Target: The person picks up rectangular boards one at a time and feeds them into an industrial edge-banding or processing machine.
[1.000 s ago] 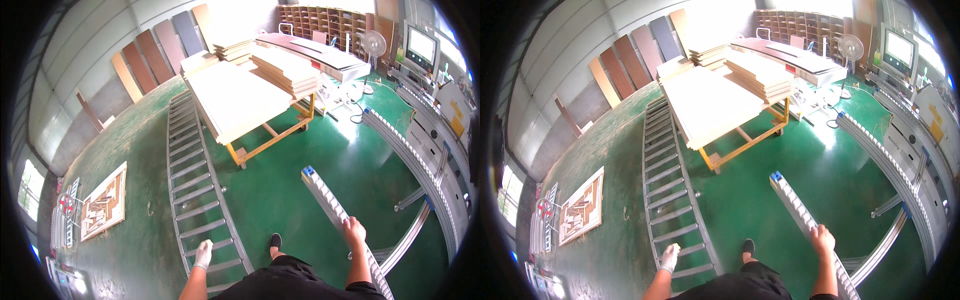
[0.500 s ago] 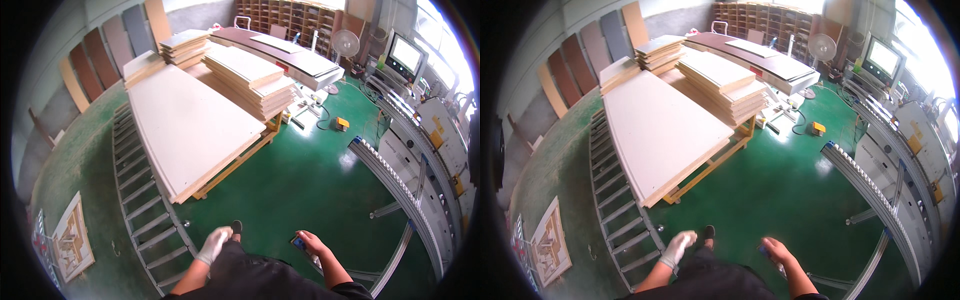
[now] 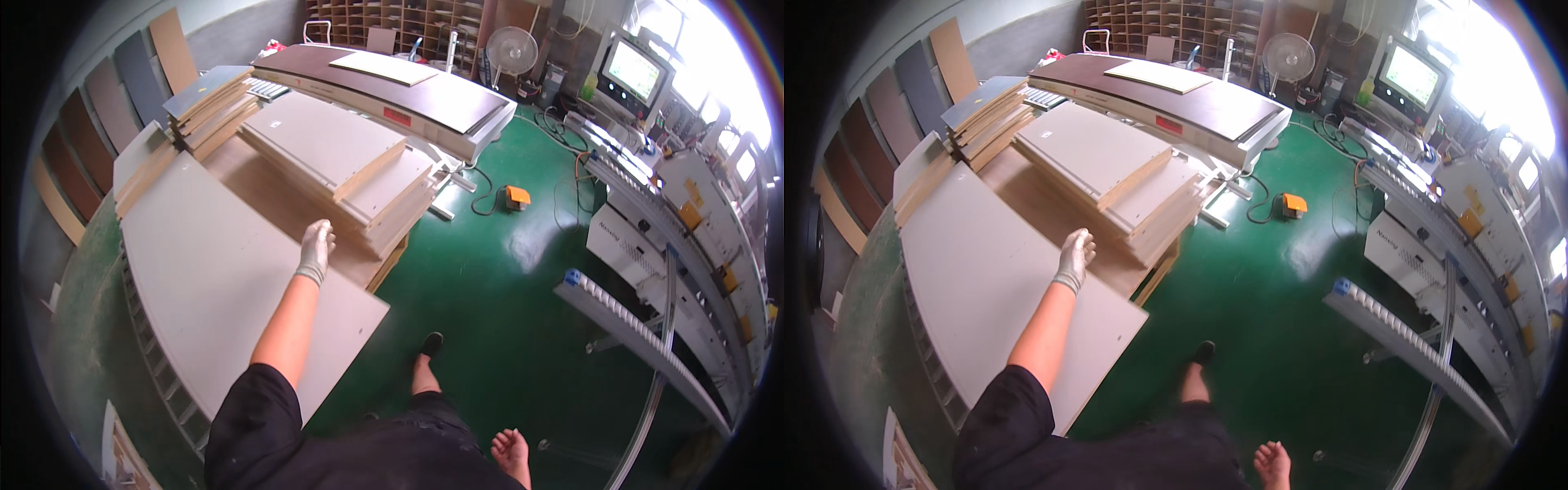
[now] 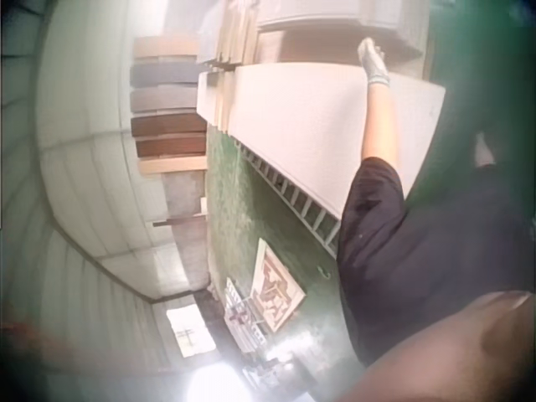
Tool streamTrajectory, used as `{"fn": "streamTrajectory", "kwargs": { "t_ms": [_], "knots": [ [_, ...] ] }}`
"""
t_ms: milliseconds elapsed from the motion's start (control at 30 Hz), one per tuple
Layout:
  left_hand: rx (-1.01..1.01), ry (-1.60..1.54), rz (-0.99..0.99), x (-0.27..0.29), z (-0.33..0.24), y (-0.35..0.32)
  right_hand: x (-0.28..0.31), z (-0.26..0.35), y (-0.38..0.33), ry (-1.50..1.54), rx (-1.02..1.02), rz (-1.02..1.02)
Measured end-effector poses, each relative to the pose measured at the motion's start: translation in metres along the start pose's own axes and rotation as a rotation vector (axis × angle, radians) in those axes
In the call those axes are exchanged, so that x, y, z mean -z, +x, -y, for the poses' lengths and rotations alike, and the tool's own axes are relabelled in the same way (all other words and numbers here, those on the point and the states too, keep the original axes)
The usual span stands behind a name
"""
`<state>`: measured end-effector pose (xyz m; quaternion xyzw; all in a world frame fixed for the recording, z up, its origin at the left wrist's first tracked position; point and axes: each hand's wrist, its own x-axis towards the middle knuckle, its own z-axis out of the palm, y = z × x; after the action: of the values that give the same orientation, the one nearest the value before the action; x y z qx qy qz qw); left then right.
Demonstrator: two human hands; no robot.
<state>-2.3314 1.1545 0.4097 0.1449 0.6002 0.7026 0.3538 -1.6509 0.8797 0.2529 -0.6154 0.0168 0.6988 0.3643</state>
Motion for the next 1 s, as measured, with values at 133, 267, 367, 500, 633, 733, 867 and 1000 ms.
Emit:
{"fn": "streamTrajectory", "kwargs": {
  "t_ms": [133,267,367,500,633,733,867,1000],
  "knots": [
    [-0.074,0.321,-0.209,0.009,0.066,0.164,-0.067,0.102,0.097,-0.248,-0.051,-0.081],
    [-0.124,0.522,-0.489,-0.065,0.063,0.218,-0.199,0.197,0.136,-0.531,0.238,-0.017],
    [-0.212,0.501,-0.551,-0.064,0.056,0.23,-0.311,0.279,0.209,-0.736,0.44,0.209],
    [-0.268,0.498,-0.591,-0.032,0.071,0.231,-0.499,0.347,0.216,-0.866,0.511,0.511],
    [-0.164,0.431,-0.543,0.003,0.08,0.237,-0.631,0.365,0.225,-1.065,0.488,0.821],
    [-0.069,0.415,-0.609,-0.051,0.074,0.226,-0.684,0.379,0.239,-1.206,0.366,0.942],
    [-0.149,0.43,-0.765,-0.079,0.077,0.223,-0.699,0.408,0.251,-1.33,0.146,1.06],
    [-0.187,0.371,-0.95,-0.071,0.087,0.227,-0.696,0.446,0.314,-1.258,0.035,0.949]
  ]
}}
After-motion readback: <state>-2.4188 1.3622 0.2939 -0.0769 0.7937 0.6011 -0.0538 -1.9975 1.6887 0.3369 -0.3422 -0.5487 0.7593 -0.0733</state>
